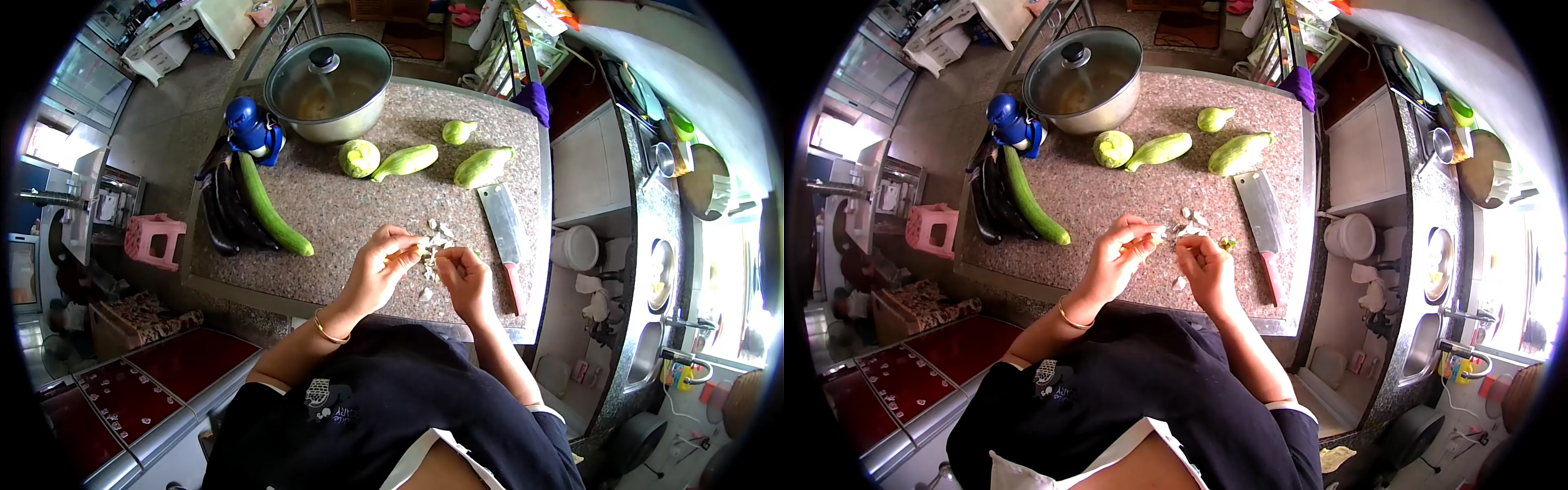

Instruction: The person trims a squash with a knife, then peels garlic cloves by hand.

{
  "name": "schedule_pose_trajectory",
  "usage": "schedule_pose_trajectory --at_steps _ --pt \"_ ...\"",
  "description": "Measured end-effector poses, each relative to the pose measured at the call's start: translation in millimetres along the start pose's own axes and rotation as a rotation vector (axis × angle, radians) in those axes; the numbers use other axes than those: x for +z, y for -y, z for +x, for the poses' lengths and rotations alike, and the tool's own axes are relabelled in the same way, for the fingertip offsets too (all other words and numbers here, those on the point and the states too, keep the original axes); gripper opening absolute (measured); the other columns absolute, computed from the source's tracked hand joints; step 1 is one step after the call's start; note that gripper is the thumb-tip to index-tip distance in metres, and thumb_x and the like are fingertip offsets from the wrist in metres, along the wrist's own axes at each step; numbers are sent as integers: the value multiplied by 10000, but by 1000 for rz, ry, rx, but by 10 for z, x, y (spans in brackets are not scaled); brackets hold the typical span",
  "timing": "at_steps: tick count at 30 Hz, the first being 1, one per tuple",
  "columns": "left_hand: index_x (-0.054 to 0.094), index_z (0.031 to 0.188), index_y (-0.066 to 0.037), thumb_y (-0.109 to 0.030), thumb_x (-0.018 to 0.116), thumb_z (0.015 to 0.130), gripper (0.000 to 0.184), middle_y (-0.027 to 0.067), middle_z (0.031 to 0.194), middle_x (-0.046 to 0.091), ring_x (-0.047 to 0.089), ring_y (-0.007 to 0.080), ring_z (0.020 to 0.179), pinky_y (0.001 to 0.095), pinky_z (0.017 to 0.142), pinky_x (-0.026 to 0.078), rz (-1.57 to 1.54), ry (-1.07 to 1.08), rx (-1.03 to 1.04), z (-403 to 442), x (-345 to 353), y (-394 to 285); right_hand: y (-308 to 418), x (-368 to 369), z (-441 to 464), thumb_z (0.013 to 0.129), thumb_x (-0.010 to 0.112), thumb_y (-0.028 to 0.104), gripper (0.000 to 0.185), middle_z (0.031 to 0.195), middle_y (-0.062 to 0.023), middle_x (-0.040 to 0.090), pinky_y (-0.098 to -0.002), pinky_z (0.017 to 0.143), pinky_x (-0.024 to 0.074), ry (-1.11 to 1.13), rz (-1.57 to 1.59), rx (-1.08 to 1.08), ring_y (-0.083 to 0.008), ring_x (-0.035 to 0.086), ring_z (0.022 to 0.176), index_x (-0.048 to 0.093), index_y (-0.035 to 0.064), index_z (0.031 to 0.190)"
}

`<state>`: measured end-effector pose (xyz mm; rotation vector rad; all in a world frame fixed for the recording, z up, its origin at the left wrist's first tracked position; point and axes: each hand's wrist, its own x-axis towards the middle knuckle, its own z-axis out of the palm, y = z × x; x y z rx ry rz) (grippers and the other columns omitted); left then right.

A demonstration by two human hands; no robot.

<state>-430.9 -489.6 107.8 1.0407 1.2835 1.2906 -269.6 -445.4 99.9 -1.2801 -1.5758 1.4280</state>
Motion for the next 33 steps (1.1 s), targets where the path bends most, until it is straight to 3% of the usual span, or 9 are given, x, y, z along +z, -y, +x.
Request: schedule_pose_trajectory --at_steps 2,9,13,15,19,23,27,30,33 --pt "614 1026 -13 30 584 814 218 61 925 523 563 131 765 224 624 473 304 -43 377 18 9 29 183 10 -50 803 606 25 118 601 74 467 -169 459 293 53 14 -44 2 355 528 605 -7 916" --pt "616 1020 -3 112 567 771 279 80 915 519 563 163 760 242 643 479 441 -56 464 -23 107 -6 194 58 -48 767 630 26 58 565 77 453 -176 441 286 -10 -34 -85 4 337 507 608 -3 813" --pt "606 1037 -7 33 551 832 216 45 912 505 512 99 693 204 568 429 253 -46 415 -56 105 56 126 68 1 762 625 26 50 564 69 460 -180 446 292 0 -83 -35 3 341 514 590 -6 780" --pt "586 1077 -16 -63 534 881 208 6 878 498 442 41 643 174 514 358 -329 85 -36 -87 84 -44 -22 78 57 763 620 22 50 575 59 473 -178 460 307 -40 -78 9 4 355 529 587 -11 780" --pt "567 1068 -22 -109 554 881 207 -15 859 544 417 19 607 165 502 353 -385 80 -148 -68 45 63 8 12 26 781 618 51 78 627 48 532 -173 495 356 15 -1 53 -1 426 565 601 -17 814" --pt "573 1031 -23 -43 550 870 164 4 911 563 509 35 706 170 547 403 -107 64 -55 -59 47 12 228 -23 -37 797 616 61 103 668 38 556 -162 525 381 80 160 75 -1 446 588 604 -21 859" --pt "602 976 10 138 481 815 239 71 956 564 562 112 812 217 709 486 131 145 278 1 -29 37 209 -93 -21 802 612 62 112 679 31 566 -166 533 388 174 140 112 -8 457 597 604 -18 880" --pt "604 981 14 157 474 805 262 85 954 562 572 140 847 233 771 490 62 196 173 -15 -53 -22 167 -103 -15 803 609 72 120 672 25 564 -174 524 383 206 79 70 -15 459 593 604 -14 886" --pt "610 965 3 93 512 826 192 65 928 566 561 110 785 214 651 487 -14 187 190 -5 -27 36 157 -96 -6 804 606 84 120 659 23 561 -180 516 378 203 3 76 -20 459 586 604 -10 879"
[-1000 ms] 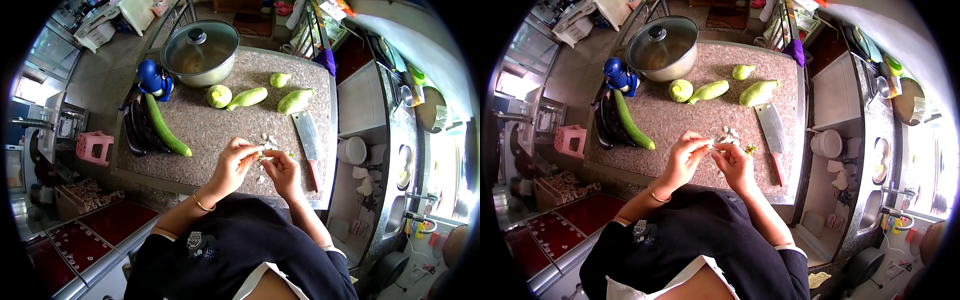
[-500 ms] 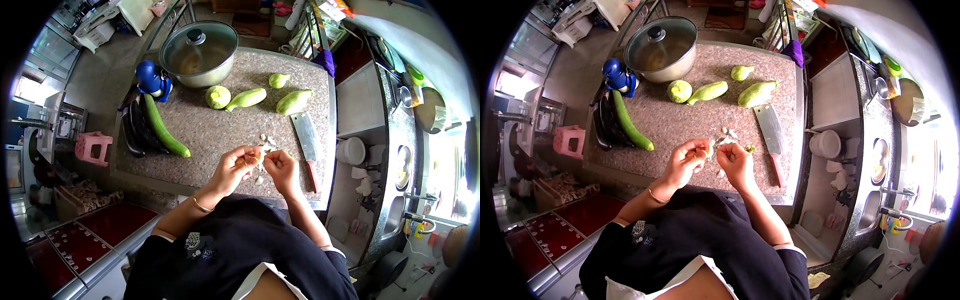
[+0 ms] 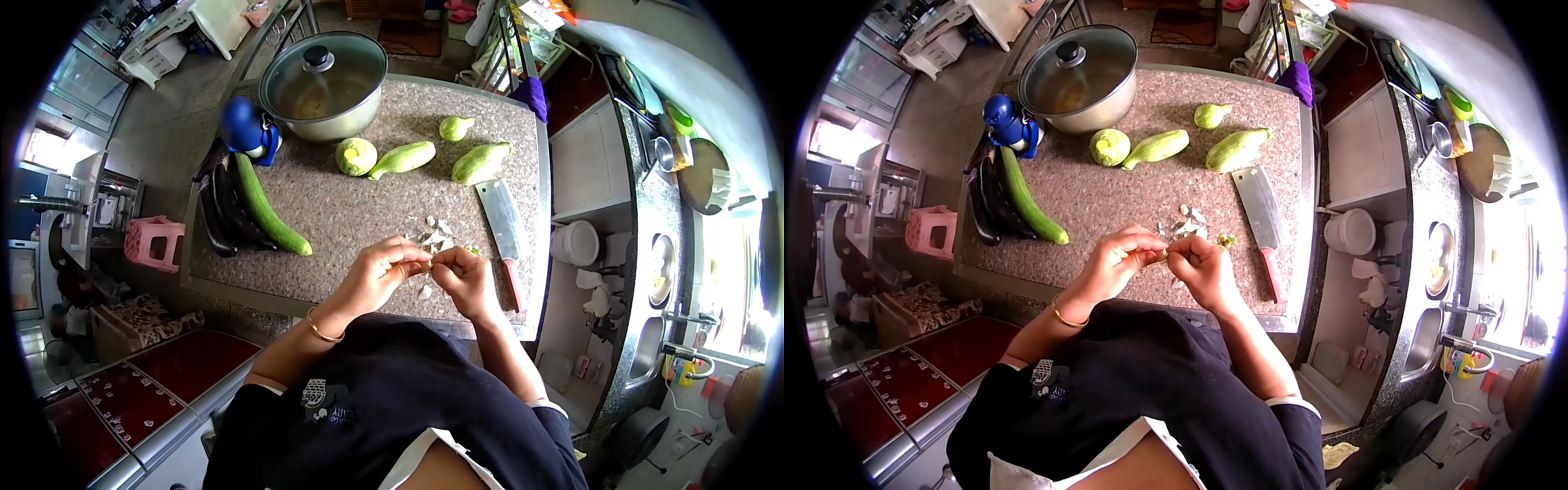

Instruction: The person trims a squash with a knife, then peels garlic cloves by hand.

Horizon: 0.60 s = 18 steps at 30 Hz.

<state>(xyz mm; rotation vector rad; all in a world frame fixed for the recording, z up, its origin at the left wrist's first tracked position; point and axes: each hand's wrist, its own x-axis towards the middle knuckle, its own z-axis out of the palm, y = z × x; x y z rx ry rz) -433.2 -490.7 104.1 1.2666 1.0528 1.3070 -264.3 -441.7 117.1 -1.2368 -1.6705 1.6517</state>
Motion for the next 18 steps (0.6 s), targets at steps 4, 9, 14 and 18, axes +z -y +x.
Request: schedule_pose_trajectory --at_steps 4,9,14,18 --pt "607 958 -21 -20 559 848 121 40 889 567 518 70 688 186 522 417 -105 -13 -374 -20 -27 -62 -16 18 8 804 603 90 110 642 27 554 -179 506 372 -22 132 10 -19 453 573 604 -10 848" --pt "516 1101 -55 -134 493 897 220 45 884 542 445 74 638 183 506 358 -1030 -72 -516 1 -79 36 -172 26 82 796 622 92 112 623 25 538 -189 493 364 -123 37 19 -25 434 553 590 -11 823" --pt "523 1088 -54 -211 432 923 245 77 886 553 491 129 708 225 540 400 -1252 -69 -556 4 -125 94 -611 25 219 804 597 89 119 648 0 501 -215 525 372 -99 -154 -5 -54 431 587 522 1 835" --pt "544 874 -67 -392 423 921 350 87 888 564 539 188 781 234 532 407 -1223 -77 -574 -13 -133 114 -814 58 266 867 487 144 110 648 8 456 -213 473 330 -97 328 84 -66 413 544 493 40 901"
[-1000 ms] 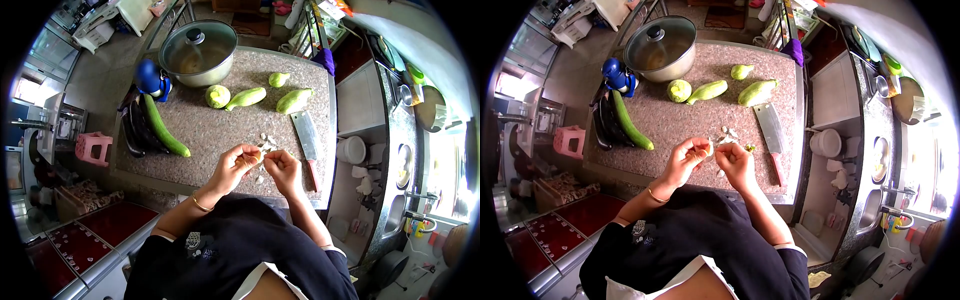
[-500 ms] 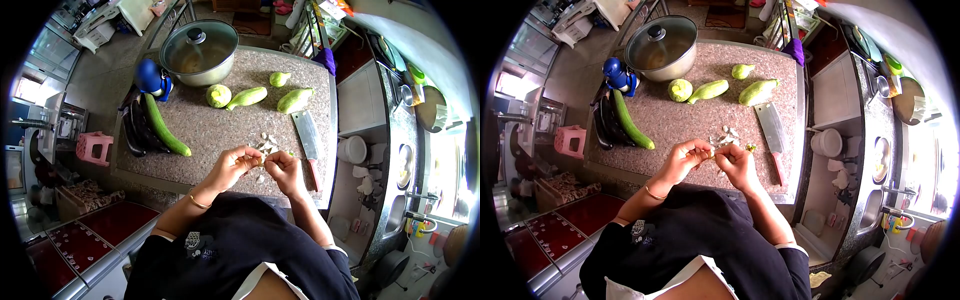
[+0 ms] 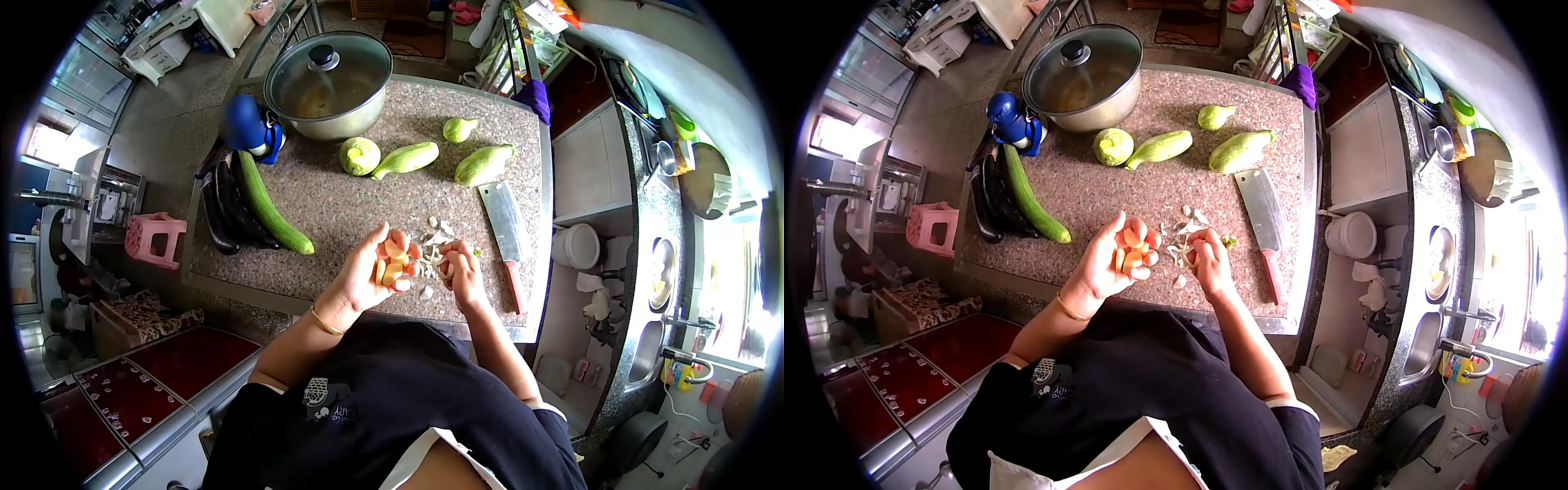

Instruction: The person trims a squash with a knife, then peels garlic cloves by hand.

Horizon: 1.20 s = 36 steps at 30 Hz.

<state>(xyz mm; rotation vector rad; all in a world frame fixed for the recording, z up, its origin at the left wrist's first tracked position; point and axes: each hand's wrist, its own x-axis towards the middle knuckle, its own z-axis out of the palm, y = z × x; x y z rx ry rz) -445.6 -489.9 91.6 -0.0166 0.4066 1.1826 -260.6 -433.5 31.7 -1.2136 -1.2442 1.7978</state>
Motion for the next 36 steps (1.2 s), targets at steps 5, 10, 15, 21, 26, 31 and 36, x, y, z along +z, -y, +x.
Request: schedule_pose_trajectory --at_steps 5,10,15,21,26,31,36 --pt "439 674 -78 -484 414 902 467 74 823 525 492 138 649 177 451 340 262 12 22 28 -138 11 215 59 -82 856 386 125 219 947 -109 531 -337 724 421 92 675 212 -201 522 825 460 50 1048" --pt "622 955 -52 -218 504 916 208 -4 676 497 408 45 531 149 447 303 880 -229 177 28 96 114 346 104 -124 789 363 -45 448 1194 -142 486 -424 967 393 188 839 159 -255 527 1048 382 14 1233" --pt "558 1130 5 -39 529 873 263 122 940 640 607 139 819 264 713 484 1558 -136 545 128 88 135 310 98 -165 831 425 -44 456 1190 -133 503 -401 971 395 305 707 84 -222 528 1063 351 16 1277" --pt "530 1186 -39 -44 542 861 325 124 926 635 621 176 790 276 686 490 1677 -218 650 107 128 102 396 105 -202 896 474 53 377 1077 -104 581 -361 883 457 270 583 83 -203 565 1006 377 31 1260" --pt "556 1172 -96 -120 583 840 333 107 846 609 620 244 756 322 650 487 1900 -44 515 87 219 45 292 77 -184 880 522 60 237 940 -55 588 -282 698 477 208 474 83 -138 565 785 456 54 1108" --pt "495 923 -84 -121 570 823 131 90 819 597 609 290 727 373 594 474 1895 -132 574 127 86 100 254 157 -230 880 556 139 157 826 -27 540 -229 586 437 137 444 137 -97 503 665 486 66 1000" --pt "501 1020 -82 -92 562 812 217 125 851 619 617 316 753 389 623 483 1841 -145 549 94 41 175 254 179 -200 894 554 214 226 760 -12 541 -202 560 397 184 -146 -13 -69 475 631 507 7 972"
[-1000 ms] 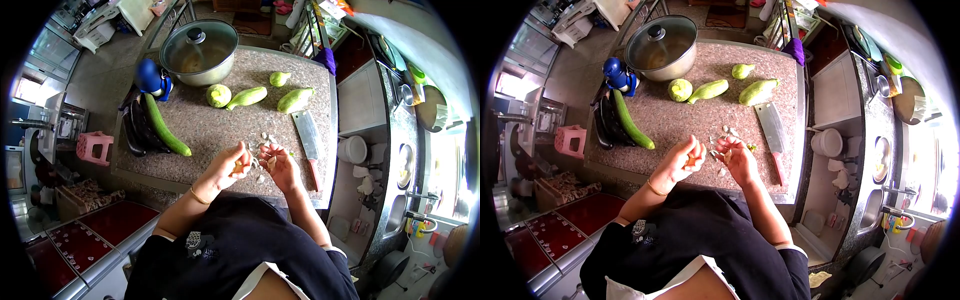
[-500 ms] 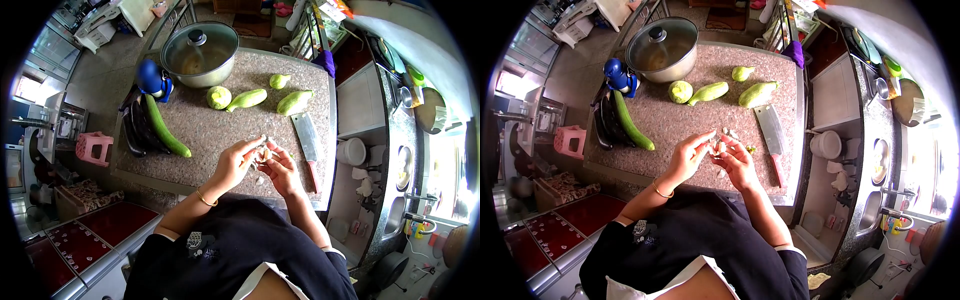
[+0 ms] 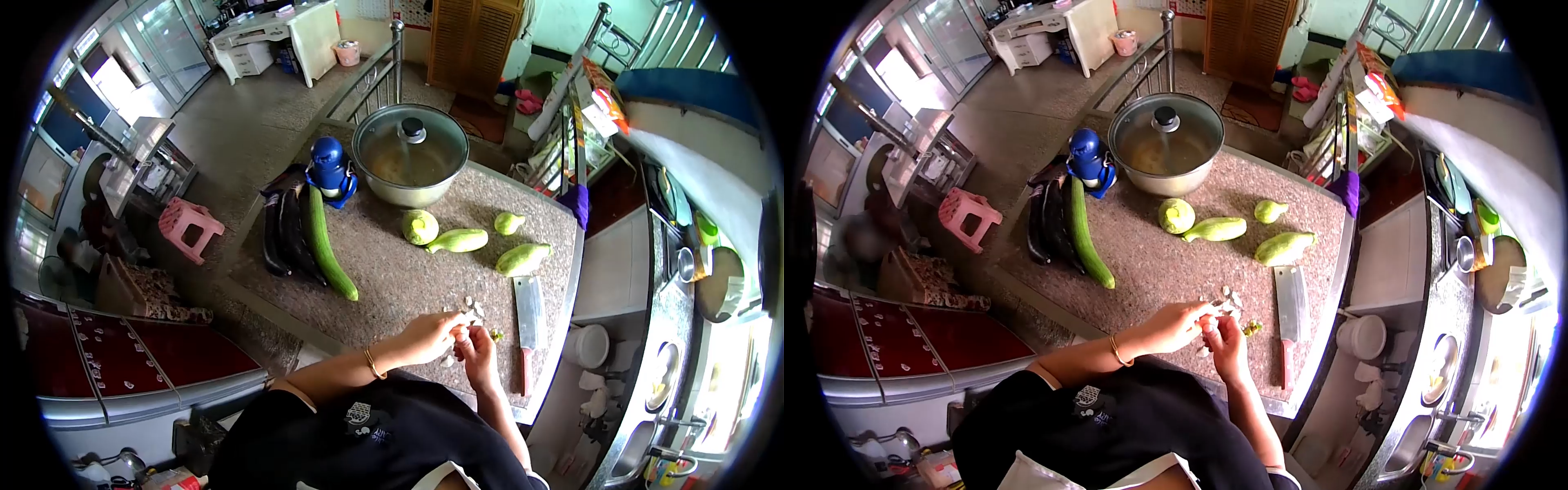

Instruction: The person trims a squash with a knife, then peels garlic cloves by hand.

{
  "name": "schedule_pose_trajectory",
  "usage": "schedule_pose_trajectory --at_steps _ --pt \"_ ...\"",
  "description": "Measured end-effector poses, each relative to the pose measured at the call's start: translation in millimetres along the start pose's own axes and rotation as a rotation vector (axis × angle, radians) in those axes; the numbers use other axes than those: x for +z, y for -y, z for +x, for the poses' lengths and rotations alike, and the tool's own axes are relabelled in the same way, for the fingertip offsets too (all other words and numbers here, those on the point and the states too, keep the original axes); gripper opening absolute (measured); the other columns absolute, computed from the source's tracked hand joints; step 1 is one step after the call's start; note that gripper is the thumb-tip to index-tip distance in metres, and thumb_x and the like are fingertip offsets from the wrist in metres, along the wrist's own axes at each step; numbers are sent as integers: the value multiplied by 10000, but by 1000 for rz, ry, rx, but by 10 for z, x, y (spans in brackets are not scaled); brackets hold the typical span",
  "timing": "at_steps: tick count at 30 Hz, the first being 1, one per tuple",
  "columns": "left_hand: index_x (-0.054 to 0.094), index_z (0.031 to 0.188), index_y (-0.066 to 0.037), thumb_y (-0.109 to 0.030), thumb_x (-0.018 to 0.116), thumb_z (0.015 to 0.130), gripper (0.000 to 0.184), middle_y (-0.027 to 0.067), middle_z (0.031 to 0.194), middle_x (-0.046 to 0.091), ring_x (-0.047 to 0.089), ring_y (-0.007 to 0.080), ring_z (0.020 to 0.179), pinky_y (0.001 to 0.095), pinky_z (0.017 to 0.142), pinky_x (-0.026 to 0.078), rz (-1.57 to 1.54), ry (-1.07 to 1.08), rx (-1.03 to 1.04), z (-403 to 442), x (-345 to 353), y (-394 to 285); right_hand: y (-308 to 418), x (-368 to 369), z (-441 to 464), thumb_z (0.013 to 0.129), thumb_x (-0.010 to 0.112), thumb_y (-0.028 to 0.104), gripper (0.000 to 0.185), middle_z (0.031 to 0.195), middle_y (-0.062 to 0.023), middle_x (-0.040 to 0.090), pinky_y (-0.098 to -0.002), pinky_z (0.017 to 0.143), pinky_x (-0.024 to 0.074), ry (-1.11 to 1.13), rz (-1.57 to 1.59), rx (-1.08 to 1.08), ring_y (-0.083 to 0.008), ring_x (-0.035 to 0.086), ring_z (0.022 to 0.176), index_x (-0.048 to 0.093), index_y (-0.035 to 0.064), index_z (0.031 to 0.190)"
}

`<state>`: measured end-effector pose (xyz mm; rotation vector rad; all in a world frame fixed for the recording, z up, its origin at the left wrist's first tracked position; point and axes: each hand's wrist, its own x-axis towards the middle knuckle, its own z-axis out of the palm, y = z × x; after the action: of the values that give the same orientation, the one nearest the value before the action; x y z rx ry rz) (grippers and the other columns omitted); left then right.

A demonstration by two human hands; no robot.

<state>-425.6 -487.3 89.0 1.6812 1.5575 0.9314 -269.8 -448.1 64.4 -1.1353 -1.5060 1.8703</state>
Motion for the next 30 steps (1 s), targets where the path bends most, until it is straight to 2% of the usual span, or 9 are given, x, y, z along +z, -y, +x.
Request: schedule_pose_trajectory --at_steps 3,5,8,12,18,21,24,25,30 --pt "510 1017 -65 -92 553 825 199 139 852 624 615 327 766 388 628 484 -90 28 -18 -18 -53 -8 -71 -66 23 895 543 188 185 722 -53 581 -252 547 430 -22 -14 -22 -123 537 610 529 10 943" --pt "537 1023 -50 -98 548 840 190 140 823 632 627 305 763 372 624 485 -85 140 -22 -32 -101 18 88 -82 -37 885 536 152 134 683 -120 604 -325 539 455 -15 -564 -223 -227 596 600 551 18 896" --pt "564 1041 -49 -107 549 848 202 138 801 638 641 265 752 358 619 475 -226 176 39 -50 -133 124 84 -139 -66 873 530 120 102 662 -162 597 -377 541 460 44 -658 -334 -306 611 611 563 24 859" --pt "592 1065 -44 -133 550 873 215 71 769 617 590 168 655 302 637 466 -357 256 -128 -7 -209 102 66 -111 -43 847 549 91 75 667 -149 584 -361 556 456 6 -601 -403 -306 586 607 567 19 837" --pt "597 1059 -24 -131 561 871 220 75 819 592 581 167 700 289 651 469 -301 -95 25 -43 90 345 -41 -80 39 755 638 110 160 849 -107 554 -377 748 419 -177 -915 -537 -281 527 870 637 66 908" --pt "618 1031 -23 -102 588 838 211 130 855 626 622 226 751 307 652 481 -155 -86 -33 -77 48 211 38 -64 -11 720 687 169 197 832 -88 569 -374 814 365 -213 -815 -430 -266 497 833 661 83 896" --pt "624 1025 -28 -81 601 823 211 128 862 625 624 233 746 306 642 482 -200 -153 85 -91 174 271 -21 -66 2 799 631 91 138 731 -59 614 -249 615 419 -155 -159 -42 -131 527 651 630 -14 888" --pt "624 1027 -29 -61 608 810 220 128 873 625 624 238 750 305 642 484 -191 -140 65 -90 154 222 -65 -86 7 832 595 74 129 735 -76 630 -203 537 411 -156 -112 -90 -91 529 583 610 -44 879" --pt "622 1020 -31 -41 608 802 218 122 870 618 624 244 735 308 636 490 -145 -194 88 -134 196 118 -67 -185 -6 826 580 47 104 728 -97 624 -228 543 440 -70 150 101 -117 555 602 592 -29 895"
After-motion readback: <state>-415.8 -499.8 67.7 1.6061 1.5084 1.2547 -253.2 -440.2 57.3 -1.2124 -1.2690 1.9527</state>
